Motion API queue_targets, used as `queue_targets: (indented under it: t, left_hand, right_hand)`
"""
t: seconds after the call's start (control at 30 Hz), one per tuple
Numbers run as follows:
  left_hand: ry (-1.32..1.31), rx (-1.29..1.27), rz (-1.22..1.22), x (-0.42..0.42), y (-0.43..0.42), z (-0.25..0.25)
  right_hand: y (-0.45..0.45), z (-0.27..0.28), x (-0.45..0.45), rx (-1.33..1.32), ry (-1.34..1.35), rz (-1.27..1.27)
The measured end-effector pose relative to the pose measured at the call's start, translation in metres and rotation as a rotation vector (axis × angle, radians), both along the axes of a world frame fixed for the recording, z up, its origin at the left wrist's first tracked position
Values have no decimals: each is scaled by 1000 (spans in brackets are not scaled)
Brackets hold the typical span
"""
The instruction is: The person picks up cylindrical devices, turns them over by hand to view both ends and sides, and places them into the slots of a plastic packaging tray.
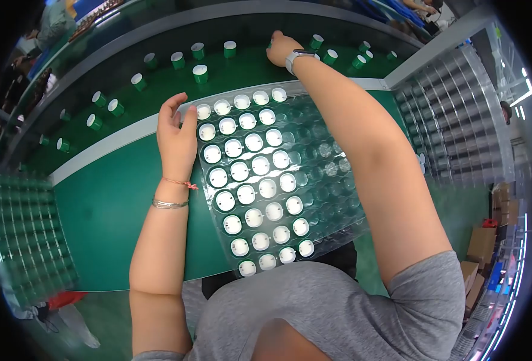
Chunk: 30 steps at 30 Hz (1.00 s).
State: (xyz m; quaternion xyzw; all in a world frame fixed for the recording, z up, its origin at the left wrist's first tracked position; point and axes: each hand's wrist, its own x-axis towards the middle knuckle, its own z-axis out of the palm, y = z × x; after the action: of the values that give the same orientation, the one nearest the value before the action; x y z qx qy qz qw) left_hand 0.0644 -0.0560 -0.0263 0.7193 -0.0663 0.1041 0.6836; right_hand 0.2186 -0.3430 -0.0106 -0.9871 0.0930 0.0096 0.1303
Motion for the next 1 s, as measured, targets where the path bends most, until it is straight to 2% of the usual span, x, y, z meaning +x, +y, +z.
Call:
queue_targets:
  t: [0.13,0.17,0.2,0.23,0.27,0.33,0.4,0.5,0.53,0.6,0.73,0.8,0.87,0.93,1.0]
  left_hand:
    - [-100,28,-3,-4,-1,5]
    - [-101,30,-5,-6,-1,7]
    - [-200,148,-14,-9,1,10]
    - [-299,267,-23,-12,2,13]
    - [-300,272,-25,-17,1,15]
    - [-422,231,-211,-31,-8,22]
    - [-70,-20,-366,-53,-25,45]
    - [203,-214,-595,-67,-38,60]
    - [201,-206,-600,-70,-41,62]
    - [250,-314,-689,-75,-46,62]
    - [310,-278,-618,-76,-36,56]
    - [257,-287,-606,-79,-35,54]
    - [208,-308,-532,-80,-35,52]
    - [225,-289,-540,-81,-36,53]
    - [248,-273,-551,-80,-36,51]
  right_hand:
    - [9,18,-29,87,-151,160]
    - [13,26,-44,236,-204,230]
    - [17,36,-63,388,-256,297]
    - [27,54,-91,594,-172,270]
    - [35,69,-122,800,-86,243]
    - [35,79,-167,1031,52,332]
    - [34,79,-205,1155,153,403]
    - [35,80,-241,1233,224,465]
    - [36,77,-247,1276,224,483]
    - [33,60,-247,1120,75,661]
    - [39,62,-251,1170,-68,669]
    - [32,79,-254,1192,177,423]
    - [30,68,-251,1253,135,371]
    - [27,61,-246,1380,140,171]
    - [24,52,-241,1454,128,206]
